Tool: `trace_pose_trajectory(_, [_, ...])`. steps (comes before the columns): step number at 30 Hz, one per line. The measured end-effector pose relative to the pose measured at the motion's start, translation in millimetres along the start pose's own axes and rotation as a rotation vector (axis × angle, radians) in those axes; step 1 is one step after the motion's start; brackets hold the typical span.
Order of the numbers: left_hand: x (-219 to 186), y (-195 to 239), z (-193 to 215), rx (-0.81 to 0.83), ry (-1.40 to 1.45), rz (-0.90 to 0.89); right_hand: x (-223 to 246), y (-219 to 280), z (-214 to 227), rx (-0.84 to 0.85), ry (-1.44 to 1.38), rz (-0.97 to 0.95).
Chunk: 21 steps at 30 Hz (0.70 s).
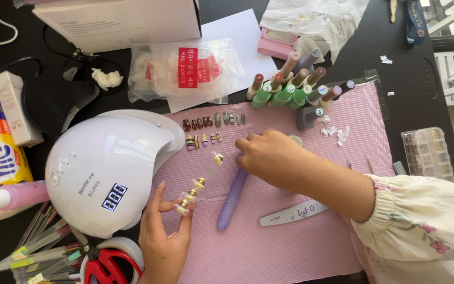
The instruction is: The person applies gel polish to artificial nails mounted on stands with a brush, wipes the brush on the rim of the bottle, and places the nails inside a UV lamp to cure.
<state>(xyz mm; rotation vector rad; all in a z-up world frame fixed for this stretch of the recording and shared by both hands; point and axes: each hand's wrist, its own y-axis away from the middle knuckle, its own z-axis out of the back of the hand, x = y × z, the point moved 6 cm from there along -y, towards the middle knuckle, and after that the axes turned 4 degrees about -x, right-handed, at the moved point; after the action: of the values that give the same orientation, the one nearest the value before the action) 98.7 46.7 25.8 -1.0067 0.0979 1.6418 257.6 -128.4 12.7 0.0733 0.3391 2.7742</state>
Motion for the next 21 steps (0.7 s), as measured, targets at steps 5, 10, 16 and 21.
trace_pose_trajectory(5, [1.1, 0.4, -1.3, 0.011, -0.007, 0.063, 7.0, 49.3, 56.6, -0.161, 0.124, -0.057])
trace_pose_trajectory(10, [0.4, 6.0, -8.9, 0.063, 0.021, 0.075, -13.1, 135.6, 107.5, -0.369, -0.017, -0.391])
trace_pose_trajectory(16, [-18.7, 18.0, -30.9, 0.245, 0.121, -0.191, -62.4, 234.4, 54.9, -0.486, 0.135, -0.98])
trace_pose_trajectory(21, [-27.0, 25.5, -40.9, 0.332, 0.14, -0.282, -93.0, 221.8, 3.5, 0.066, 0.112, -1.274])
